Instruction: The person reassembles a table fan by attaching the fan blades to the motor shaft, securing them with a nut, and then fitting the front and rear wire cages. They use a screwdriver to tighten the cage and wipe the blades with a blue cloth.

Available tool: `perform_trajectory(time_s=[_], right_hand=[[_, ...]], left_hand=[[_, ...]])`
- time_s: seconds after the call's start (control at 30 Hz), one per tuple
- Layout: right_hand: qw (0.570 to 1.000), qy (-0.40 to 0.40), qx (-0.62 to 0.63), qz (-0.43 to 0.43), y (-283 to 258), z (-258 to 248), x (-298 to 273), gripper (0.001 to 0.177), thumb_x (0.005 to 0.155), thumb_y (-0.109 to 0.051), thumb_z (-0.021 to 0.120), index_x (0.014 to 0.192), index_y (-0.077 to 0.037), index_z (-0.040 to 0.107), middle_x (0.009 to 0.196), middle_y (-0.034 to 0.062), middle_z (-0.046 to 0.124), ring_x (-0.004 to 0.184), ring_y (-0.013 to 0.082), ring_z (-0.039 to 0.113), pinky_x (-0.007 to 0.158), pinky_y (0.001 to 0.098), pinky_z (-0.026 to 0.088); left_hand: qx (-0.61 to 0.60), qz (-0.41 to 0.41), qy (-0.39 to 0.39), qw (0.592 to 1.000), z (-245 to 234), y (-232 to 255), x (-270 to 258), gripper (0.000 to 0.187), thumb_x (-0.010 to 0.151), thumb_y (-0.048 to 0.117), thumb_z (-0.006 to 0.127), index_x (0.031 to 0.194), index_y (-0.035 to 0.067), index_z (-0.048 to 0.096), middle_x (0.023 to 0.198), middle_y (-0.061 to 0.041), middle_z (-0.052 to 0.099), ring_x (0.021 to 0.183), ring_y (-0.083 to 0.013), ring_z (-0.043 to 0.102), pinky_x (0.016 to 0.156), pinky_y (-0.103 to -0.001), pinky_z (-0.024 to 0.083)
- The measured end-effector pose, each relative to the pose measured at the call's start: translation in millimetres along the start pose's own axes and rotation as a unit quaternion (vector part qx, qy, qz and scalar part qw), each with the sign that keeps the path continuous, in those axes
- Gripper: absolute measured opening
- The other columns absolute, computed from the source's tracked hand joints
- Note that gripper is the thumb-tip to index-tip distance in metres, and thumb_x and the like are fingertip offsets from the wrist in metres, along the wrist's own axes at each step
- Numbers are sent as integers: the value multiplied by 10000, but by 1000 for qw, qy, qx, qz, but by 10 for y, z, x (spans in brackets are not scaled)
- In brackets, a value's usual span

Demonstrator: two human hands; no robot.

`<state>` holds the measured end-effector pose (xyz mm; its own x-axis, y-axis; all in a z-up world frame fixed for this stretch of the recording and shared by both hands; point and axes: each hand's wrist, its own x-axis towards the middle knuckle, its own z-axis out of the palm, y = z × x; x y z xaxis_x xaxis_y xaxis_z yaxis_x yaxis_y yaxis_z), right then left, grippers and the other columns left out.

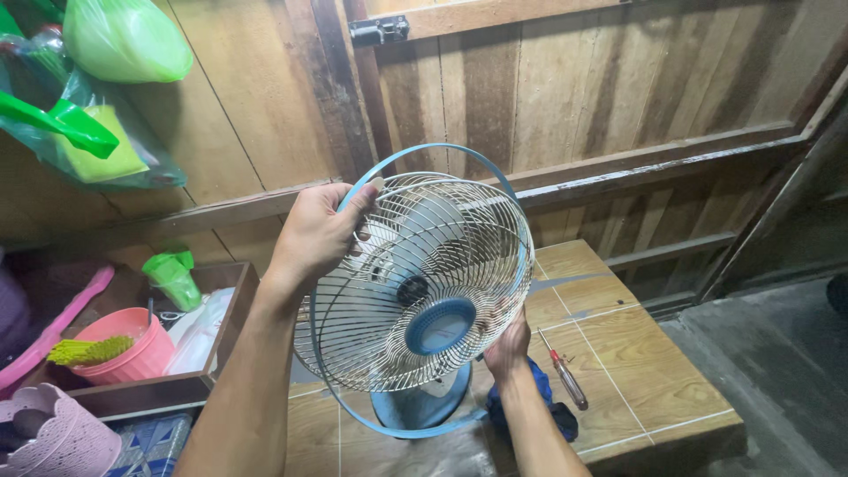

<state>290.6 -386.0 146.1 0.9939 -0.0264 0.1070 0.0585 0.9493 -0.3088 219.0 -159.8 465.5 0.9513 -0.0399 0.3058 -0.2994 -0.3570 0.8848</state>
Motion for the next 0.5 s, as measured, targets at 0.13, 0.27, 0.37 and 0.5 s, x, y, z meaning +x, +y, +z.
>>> perform_trajectory(time_s=[0.13,0.27,0.37,0.5], right_hand=[[980,-176,97,11,-35,-422,283,517,1189,-427,324,1315,13,565,1102,156,670,892,244,666,706,347,576],[938,-312,149,7,-13,-733,477,481,1264,-435,333,1274,-9,558,1037,118,632,861,236,628,733,362,540],[995,-87,38,-33,21,-691,458,455,1213,-457,369,1176,-44,555,930,79,578,764,205,567,654,342,480],[994,76,-68,-37,30,-462,304,431,1145,-487,417,1046,-90,551,787,28,506,635,163,487,550,316,401]], left_hand=[[136,88,32,986,-163,102,-122,347,1001,376,671,973,43,762,735,-40,673,634,-126,597,565,-303,479],[335,89,141,927,-363,69,-332,327,955,420,704,1089,140,807,833,-132,754,766,-258,705,690,-391,519],[279,59,144,948,-440,-69,-407,336,956,403,675,1106,121,777,859,-136,765,791,-243,745,731,-370,543],[199,191,137,951,-460,-347,-377,320,1034,320,600,1161,59,732,1029,-123,733,939,-222,711,833,-339,534]])
